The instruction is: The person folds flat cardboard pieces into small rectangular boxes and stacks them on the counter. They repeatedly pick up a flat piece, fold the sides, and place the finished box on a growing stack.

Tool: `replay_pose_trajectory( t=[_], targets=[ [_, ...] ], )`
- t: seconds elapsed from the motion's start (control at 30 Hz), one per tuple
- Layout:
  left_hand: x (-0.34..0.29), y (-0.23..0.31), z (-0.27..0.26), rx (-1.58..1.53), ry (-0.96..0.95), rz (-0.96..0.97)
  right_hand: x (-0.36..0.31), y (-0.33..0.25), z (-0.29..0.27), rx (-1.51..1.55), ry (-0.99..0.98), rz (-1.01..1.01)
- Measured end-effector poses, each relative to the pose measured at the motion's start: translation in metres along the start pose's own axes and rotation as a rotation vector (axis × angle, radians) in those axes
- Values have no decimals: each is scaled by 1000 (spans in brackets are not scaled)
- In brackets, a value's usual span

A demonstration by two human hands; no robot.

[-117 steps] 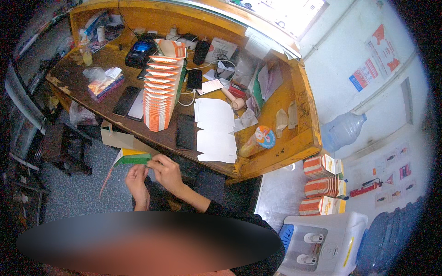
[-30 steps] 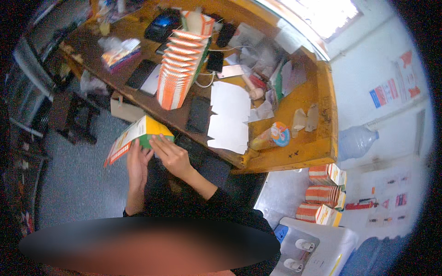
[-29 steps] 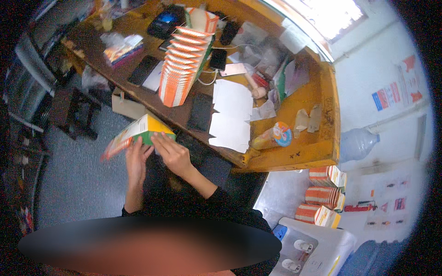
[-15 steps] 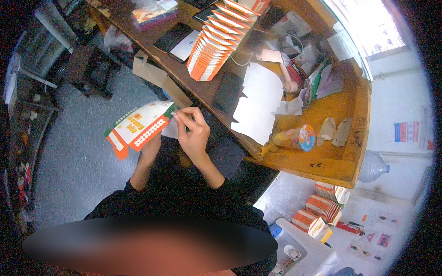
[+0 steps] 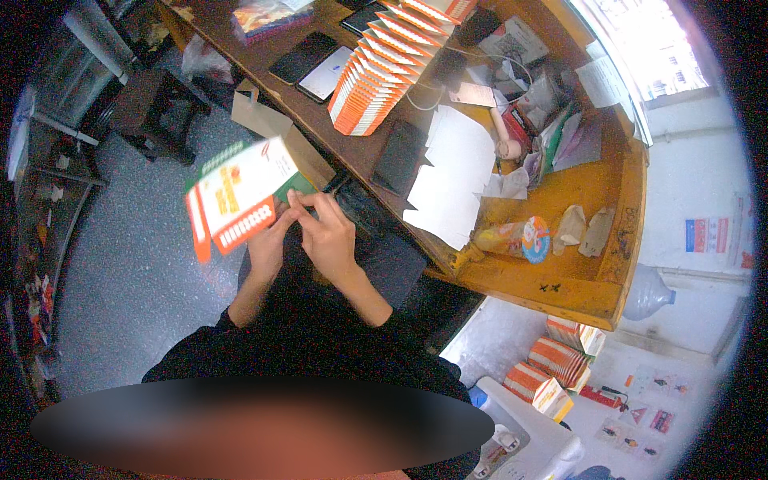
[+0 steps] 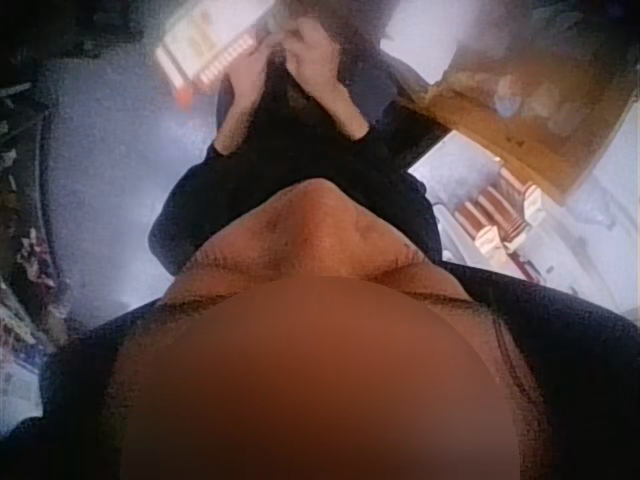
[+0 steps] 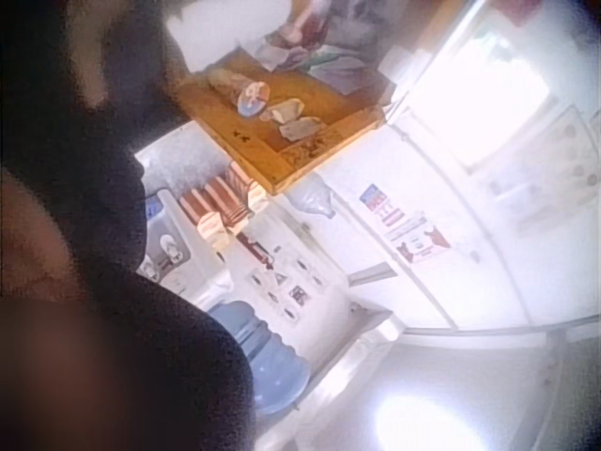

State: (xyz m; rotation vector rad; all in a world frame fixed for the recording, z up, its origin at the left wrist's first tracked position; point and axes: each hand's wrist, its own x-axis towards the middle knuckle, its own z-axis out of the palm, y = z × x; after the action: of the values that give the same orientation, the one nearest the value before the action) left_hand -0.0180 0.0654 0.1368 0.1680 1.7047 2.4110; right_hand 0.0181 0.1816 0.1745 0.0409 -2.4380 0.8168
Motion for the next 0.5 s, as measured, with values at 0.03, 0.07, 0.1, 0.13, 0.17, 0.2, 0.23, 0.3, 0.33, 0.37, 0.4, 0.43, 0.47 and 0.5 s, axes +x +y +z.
replay_pose_trajectory(
  t=[0.03,0.07,0.1,0.13,0.17,0.2,0.23,0.3,0.33,0.37,0.4,0.43,0.47,0.5],
  targets=[
    [3,1,1,153,13,-8,2,3,-4,33,-38,-52],
    [6,1,1,262,102,48,4,5,-7,67,-60,-120],
    [9,-1,0,304,115,13,7,6,-11,94,-32,-114],
    [13,-4,-3,345,128,-24,9,5,-15,122,12,-121],
    [16,-9,-6,344,144,-49,12,4,-18,177,122,-171],
    [11,-15,-4,589,103,212,11,0,-22,164,81,-138],
    [10,-21,-5,670,-8,335,11,-4,-23,128,12,-129],
    [2,-33,2,527,-33,380,9,-15,-19,64,-115,-102],
    [3,-35,3,443,-42,396,11,-15,-14,67,-125,-166],
    [1,-35,4,634,-193,299,13,-14,-10,67,22,-187],
    [2,-32,3,826,-343,201,16,-10,-7,34,95,-188],
    [4,-25,-1,1002,-466,62,18,-5,-3,30,213,-217],
    [7,-17,-1,797,-534,-120,19,4,-5,10,268,-195],
    [5,-9,0,479,-404,-100,18,10,-6,-34,228,-184]
  ],
)
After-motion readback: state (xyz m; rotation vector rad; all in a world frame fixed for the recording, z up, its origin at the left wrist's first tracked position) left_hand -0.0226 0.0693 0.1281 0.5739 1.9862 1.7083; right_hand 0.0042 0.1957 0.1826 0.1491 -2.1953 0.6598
